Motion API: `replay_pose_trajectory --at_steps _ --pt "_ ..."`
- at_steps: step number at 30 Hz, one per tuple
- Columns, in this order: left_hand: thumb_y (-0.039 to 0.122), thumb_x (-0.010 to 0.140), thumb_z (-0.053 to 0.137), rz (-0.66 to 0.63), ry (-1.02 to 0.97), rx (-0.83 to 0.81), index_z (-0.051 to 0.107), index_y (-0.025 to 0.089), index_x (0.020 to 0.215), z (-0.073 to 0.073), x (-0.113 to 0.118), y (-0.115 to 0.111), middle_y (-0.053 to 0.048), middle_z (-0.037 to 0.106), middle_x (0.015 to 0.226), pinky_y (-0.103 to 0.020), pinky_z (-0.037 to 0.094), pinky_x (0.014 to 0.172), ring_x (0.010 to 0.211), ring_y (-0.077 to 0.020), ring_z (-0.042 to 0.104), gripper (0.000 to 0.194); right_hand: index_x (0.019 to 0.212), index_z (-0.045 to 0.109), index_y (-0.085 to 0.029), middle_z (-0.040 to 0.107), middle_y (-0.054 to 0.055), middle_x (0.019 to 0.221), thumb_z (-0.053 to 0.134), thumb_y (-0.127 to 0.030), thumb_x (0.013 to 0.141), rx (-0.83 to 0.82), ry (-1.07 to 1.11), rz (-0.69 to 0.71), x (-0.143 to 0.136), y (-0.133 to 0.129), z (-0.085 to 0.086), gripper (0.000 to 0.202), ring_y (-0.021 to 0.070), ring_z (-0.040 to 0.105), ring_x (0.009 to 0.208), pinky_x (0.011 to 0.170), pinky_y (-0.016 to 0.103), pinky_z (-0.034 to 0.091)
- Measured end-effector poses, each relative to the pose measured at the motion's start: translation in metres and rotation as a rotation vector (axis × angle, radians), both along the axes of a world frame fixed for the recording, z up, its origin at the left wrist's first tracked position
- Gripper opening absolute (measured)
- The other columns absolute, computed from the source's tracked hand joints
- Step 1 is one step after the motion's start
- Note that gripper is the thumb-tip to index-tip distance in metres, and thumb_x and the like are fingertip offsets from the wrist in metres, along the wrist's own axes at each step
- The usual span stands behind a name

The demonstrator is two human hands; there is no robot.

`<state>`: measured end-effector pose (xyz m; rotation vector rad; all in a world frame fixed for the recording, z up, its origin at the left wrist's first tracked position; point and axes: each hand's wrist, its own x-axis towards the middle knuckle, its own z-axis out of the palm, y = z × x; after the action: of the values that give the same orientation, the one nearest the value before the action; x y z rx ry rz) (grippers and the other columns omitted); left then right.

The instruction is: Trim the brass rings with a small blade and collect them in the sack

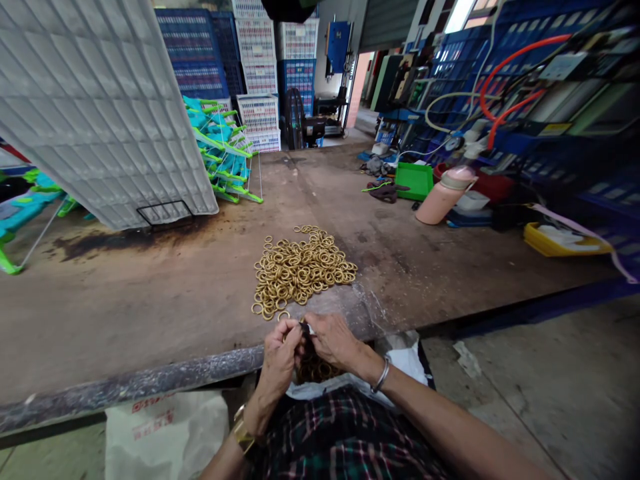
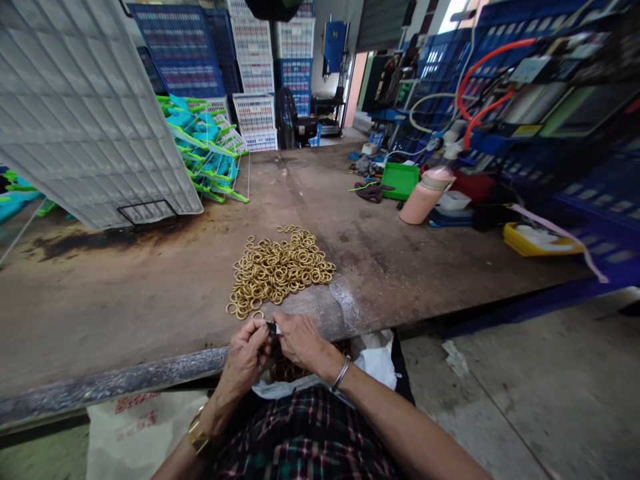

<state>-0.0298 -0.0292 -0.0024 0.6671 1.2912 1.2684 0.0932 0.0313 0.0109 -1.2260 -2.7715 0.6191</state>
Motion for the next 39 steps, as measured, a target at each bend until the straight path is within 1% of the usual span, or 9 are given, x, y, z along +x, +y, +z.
replay_pose_trajectory --at_steps 4,7,12,15,20,23,29,33,39 --pt "0.047 0.070 0.061 0.000 -0.015 -0.004 0.051 0.018 0.070 0.001 -0.002 0.000 0.006 0.049 0.053 -0.015 0.025 0.038 0.041 -0.0048 0.040 0.031 0.096 0.054 -0.015 0.067 0.009 0.080 0.038 -0.016 0.081 -0.017 -0.032 -0.031 -0.004 -0.001 0.002 0.022 0.0173 0.060 0.069 0.058 0.025 0.031" --pt "0.047 0.069 0.062 -0.026 -0.024 -0.012 0.049 0.018 0.067 0.010 0.001 -0.006 0.006 0.048 0.051 -0.015 0.023 0.036 0.039 -0.0045 0.038 0.032 0.098 0.054 -0.013 0.067 0.010 0.081 0.039 -0.013 0.079 -0.022 -0.086 -0.079 -0.003 0.005 0.002 0.024 0.0180 0.060 0.069 0.058 0.026 0.032" --pt "0.042 0.071 0.062 -0.326 -0.146 -0.044 0.051 0.017 0.067 0.030 0.014 -0.025 0.005 0.049 0.048 -0.016 0.024 0.036 0.038 -0.0047 0.038 0.027 0.100 0.054 -0.012 0.066 0.011 0.080 0.037 -0.008 0.078 0.031 -0.165 -0.190 0.005 0.023 0.002 0.028 0.0174 0.058 0.068 0.058 0.026 0.032" --pt "0.035 0.068 0.064 -0.345 -0.278 -0.256 0.050 0.016 0.066 0.021 0.018 -0.034 0.004 0.050 0.049 -0.015 0.017 0.033 0.036 -0.0043 0.038 0.023 0.100 0.053 -0.014 0.066 0.009 0.083 0.040 -0.010 0.079 0.051 -0.110 -0.148 0.001 0.024 0.001 0.025 0.0167 0.059 0.071 0.060 0.025 0.031" --pt "0.029 0.066 0.065 -0.190 -0.535 -0.535 0.056 0.011 0.068 -0.012 0.012 -0.038 0.001 0.052 0.053 -0.013 0.016 0.032 0.038 -0.0050 0.044 0.020 0.102 0.050 -0.018 0.066 0.006 0.088 0.044 -0.023 0.085 0.057 -0.009 -0.125 -0.025 0.009 -0.006 0.019 0.0173 0.060 0.077 0.062 0.025 0.032" --pt "0.026 0.072 0.060 -0.079 -0.618 -0.609 0.057 0.010 0.069 -0.023 0.015 -0.037 -0.001 0.055 0.054 -0.015 0.023 0.033 0.039 -0.0066 0.047 0.017 0.103 0.048 -0.020 0.066 0.006 0.090 0.045 -0.032 0.086 0.090 -0.001 -0.155 -0.041 0.004 -0.010 0.021 0.0189 0.061 0.079 0.062 0.026 0.032" --pt "0.019 0.073 0.058 0.032 -0.621 -0.588 0.058 0.011 0.072 -0.028 0.034 -0.031 -0.002 0.059 0.057 -0.023 0.043 0.049 0.052 -0.0129 0.058 0.008 0.100 0.047 -0.020 0.066 0.006 0.089 0.048 -0.028 0.083 0.111 -0.019 -0.186 -0.049 0.005 -0.012 0.019 0.0202 0.062 0.079 0.062 0.026 0.032" --pt "0.016 0.068 0.059 -0.022 -0.588 -0.488 0.059 0.012 0.072 -0.028 0.043 -0.029 -0.003 0.061 0.061 -0.026 0.045 0.056 0.059 -0.0154 0.059 0.006 0.100 0.046 -0.019 0.066 0.006 0.086 0.046 -0.022 0.083 0.096 0.017 -0.177 -0.043 0.005 -0.013 0.017 0.0193 0.061 0.077 0.061 0.026 0.031" --pt "0.023 0.063 0.065 -0.090 -0.500 -0.363 0.058 0.014 0.080 -0.023 0.048 -0.031 -0.003 0.063 0.071 -0.027 0.044 0.056 0.058 -0.0139 0.057 0.021 0.093 0.049 -0.018 0.062 0.004 0.078 0.045 -0.014 0.078 0.045 0.211 -0.182 -0.025 0.006 -0.019 0.016 0.0159 0.056 0.069 0.060 0.025 0.030"
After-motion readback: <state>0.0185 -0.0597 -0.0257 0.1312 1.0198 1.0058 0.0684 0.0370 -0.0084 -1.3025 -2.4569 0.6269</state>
